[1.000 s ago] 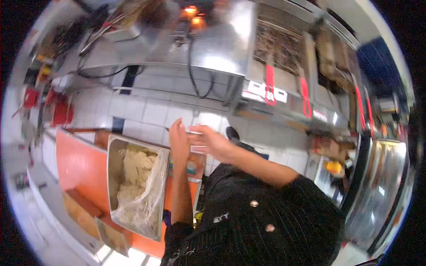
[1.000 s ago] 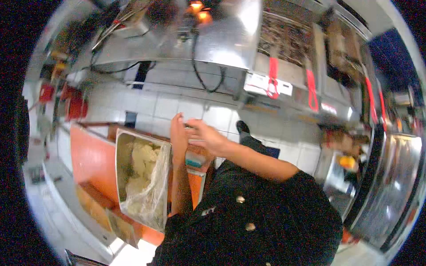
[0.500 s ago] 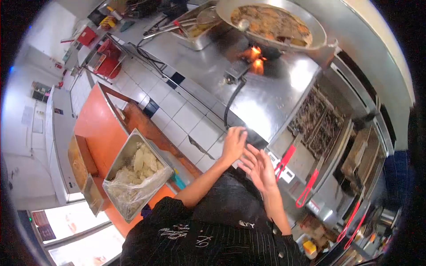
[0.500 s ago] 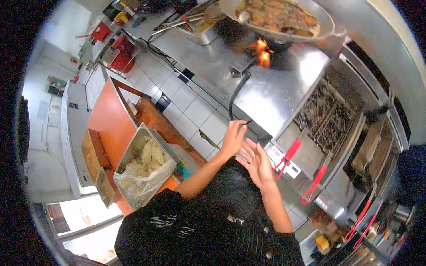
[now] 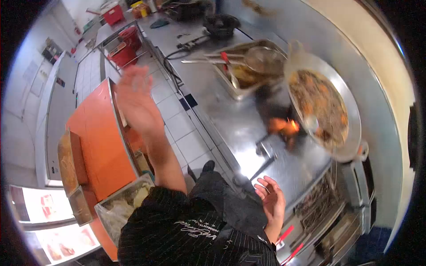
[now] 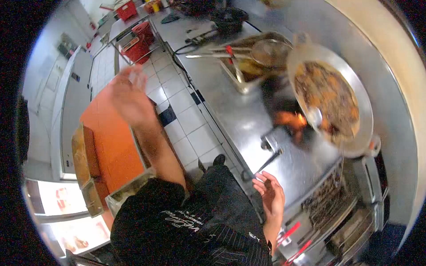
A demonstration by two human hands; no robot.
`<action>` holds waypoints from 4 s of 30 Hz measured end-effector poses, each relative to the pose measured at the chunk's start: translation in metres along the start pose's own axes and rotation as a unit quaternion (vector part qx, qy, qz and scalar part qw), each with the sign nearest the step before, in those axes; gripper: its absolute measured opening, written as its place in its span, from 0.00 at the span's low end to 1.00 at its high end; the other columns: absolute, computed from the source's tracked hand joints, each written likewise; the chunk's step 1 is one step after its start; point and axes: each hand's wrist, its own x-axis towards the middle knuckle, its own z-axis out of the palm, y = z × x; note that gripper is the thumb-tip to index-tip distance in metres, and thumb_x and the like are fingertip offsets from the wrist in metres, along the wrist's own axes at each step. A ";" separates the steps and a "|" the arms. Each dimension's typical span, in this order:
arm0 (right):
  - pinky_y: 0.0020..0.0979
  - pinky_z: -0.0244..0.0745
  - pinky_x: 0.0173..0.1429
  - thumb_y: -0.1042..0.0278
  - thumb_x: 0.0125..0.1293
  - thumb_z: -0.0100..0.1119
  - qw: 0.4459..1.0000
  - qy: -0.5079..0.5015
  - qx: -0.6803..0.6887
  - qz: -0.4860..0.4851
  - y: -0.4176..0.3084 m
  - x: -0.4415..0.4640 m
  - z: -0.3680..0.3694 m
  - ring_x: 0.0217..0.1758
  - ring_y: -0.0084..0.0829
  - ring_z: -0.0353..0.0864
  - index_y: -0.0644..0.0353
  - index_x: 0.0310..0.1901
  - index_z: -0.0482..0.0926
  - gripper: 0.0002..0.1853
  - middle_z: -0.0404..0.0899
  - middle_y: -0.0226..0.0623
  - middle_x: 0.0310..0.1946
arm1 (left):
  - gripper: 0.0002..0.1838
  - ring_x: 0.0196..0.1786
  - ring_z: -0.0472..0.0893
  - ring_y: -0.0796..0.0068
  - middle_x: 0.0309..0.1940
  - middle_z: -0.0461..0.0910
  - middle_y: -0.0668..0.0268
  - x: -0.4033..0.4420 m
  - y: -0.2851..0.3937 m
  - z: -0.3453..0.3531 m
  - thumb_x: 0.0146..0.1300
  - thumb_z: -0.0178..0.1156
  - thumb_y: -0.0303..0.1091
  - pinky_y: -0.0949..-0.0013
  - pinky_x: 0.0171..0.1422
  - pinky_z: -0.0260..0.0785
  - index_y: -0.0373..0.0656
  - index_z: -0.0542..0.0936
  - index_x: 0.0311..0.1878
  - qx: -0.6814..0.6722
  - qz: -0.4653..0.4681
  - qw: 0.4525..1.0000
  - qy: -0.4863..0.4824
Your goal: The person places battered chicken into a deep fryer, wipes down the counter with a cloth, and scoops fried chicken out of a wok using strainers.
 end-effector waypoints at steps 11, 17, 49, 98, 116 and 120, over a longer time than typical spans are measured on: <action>0.34 0.72 0.54 0.58 0.71 0.48 0.977 -0.154 -0.110 0.098 0.022 0.274 0.231 0.48 0.36 0.79 0.69 0.55 0.71 0.21 0.78 0.47 0.49 | 0.38 0.73 0.53 0.43 0.66 0.60 0.44 0.202 0.065 0.015 0.66 0.38 0.57 0.42 0.76 0.37 0.28 0.61 0.64 -0.247 0.242 0.919 -0.190; 0.32 0.72 0.52 0.58 0.70 0.49 0.963 -0.185 -0.114 0.161 0.054 0.352 0.295 0.47 0.35 0.80 0.68 0.53 0.72 0.20 0.78 0.44 0.47 | 0.38 0.72 0.54 0.44 0.65 0.61 0.46 0.275 0.048 -0.022 0.67 0.36 0.56 0.42 0.76 0.38 0.29 0.60 0.65 -0.197 0.301 0.920 -0.154; 0.35 0.66 0.64 0.56 0.73 0.45 0.965 -0.180 -0.143 0.125 0.239 0.907 0.851 0.62 0.35 0.72 0.59 0.66 0.62 0.25 0.72 0.42 0.58 | 0.19 0.59 0.67 0.46 0.57 0.67 0.46 0.759 -0.562 -0.458 0.70 0.47 0.37 0.53 0.62 0.61 0.36 0.67 0.60 0.522 -0.038 0.775 -0.354; 0.49 0.73 0.54 0.59 0.58 0.60 0.453 0.415 -0.700 -0.364 -0.164 1.476 0.836 0.53 0.57 0.76 0.42 0.72 0.52 0.40 0.72 0.55 0.52 | 0.15 0.28 0.72 0.76 0.38 0.74 0.70 0.950 -0.744 -0.827 0.64 0.53 0.47 0.68 0.24 0.63 0.53 0.73 0.50 0.489 -0.650 0.557 -0.169; 0.33 0.71 0.58 0.57 0.71 0.51 0.918 0.036 -0.261 -0.296 0.061 1.033 0.829 0.54 0.30 0.76 0.60 0.65 0.65 0.25 0.76 0.37 0.52 | 0.23 0.53 0.74 0.69 0.54 0.73 0.65 1.048 -0.787 -0.551 0.66 0.52 0.43 0.68 0.52 0.65 0.46 0.68 0.61 0.225 -0.532 0.662 -0.478; 0.35 0.73 0.58 0.51 0.70 0.50 0.907 0.034 0.012 -0.421 0.137 0.914 0.785 0.56 0.35 0.77 0.58 0.67 0.62 0.29 0.75 0.39 0.56 | 0.23 0.44 0.71 0.72 0.51 0.70 0.69 1.032 -0.755 -0.443 0.61 0.56 0.49 0.69 0.46 0.63 0.48 0.72 0.56 0.204 -0.459 0.497 -0.708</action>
